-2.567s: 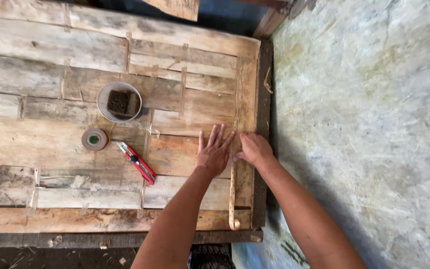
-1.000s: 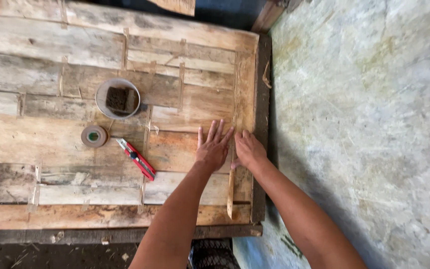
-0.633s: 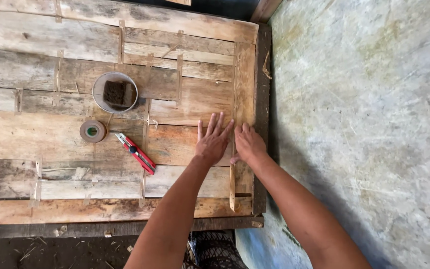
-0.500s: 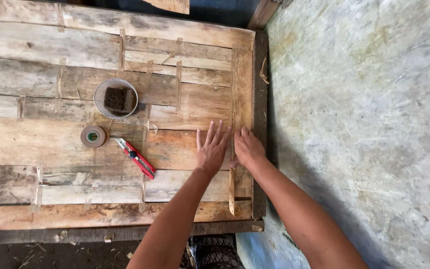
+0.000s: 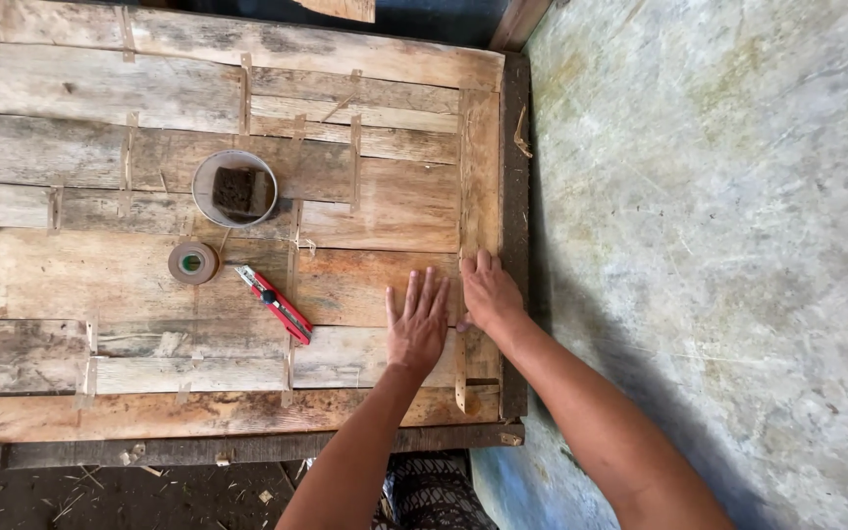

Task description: Repairing a bamboo surface by measuring, cutting, and applying veneer strips.

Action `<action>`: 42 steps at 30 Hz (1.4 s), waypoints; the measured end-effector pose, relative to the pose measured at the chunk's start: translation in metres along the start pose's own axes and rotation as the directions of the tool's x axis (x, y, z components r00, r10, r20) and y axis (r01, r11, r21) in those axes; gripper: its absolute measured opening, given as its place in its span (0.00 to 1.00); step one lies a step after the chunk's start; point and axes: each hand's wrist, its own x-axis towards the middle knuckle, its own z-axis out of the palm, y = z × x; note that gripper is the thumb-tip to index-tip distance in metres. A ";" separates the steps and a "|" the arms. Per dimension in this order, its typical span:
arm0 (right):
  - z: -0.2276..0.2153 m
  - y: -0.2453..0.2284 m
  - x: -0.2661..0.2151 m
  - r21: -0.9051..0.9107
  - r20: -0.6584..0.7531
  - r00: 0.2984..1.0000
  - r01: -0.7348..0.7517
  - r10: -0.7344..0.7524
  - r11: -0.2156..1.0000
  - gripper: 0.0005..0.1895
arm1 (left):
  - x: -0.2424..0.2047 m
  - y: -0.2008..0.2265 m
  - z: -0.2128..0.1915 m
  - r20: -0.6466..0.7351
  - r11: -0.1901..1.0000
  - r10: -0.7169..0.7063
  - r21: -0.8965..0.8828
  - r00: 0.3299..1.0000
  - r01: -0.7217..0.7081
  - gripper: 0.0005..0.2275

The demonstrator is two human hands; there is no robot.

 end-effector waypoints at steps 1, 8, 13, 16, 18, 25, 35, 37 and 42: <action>0.004 0.002 0.001 0.000 -0.001 1.000 -0.002 0.002 1.000 0.59 | 0.000 0.000 -0.001 -0.001 1.000 0.002 0.000 1.000 -0.002 0.28; 0.002 0.007 -0.013 0.037 -0.035 0.999 0.034 -0.033 0.999 0.57 | -0.001 0.001 -0.004 0.010 0.999 -0.006 0.049 1.000 0.006 0.27; 0.012 0.016 -0.014 -0.002 -0.122 0.983 0.137 -0.136 0.991 0.63 | -0.001 0.003 -0.003 0.012 0.999 -0.017 0.036 1.000 0.017 0.27; -0.001 0.006 -0.022 -0.002 -0.049 0.994 0.102 -0.102 0.995 0.63 | 0.002 0.001 0.003 -0.014 0.999 -0.022 0.027 1.000 0.022 0.27; 0.000 0.001 -0.026 -0.051 -0.067 0.995 0.066 -0.069 0.997 0.61 | 0.002 -0.001 0.012 -0.086 0.999 -0.015 -0.043 0.996 0.011 0.26; 0.005 0.004 -0.028 0.052 -0.189 0.978 0.094 -0.083 0.994 0.56 | -0.027 -0.029 0.001 -0.135 0.954 0.077 -0.278 0.988 -0.112 0.26; 0.011 0.010 -0.024 -0.037 -0.103 0.991 0.084 -0.087 0.996 0.62 | -0.068 -0.015 -0.046 0.268 0.970 0.234 -0.003 0.934 -0.242 0.47; 0.007 0.011 -0.024 -0.035 -0.124 0.988 0.094 -0.097 0.995 0.61 | -0.064 -0.019 -0.033 0.238 0.966 0.248 0.014 0.939 -0.259 0.46; 0.011 0.018 -0.023 -0.030 -0.080 0.987 0.136 -0.138 0.990 0.62 | -0.063 -0.021 -0.023 0.149 0.962 0.270 -0.007 0.951 -0.272 0.44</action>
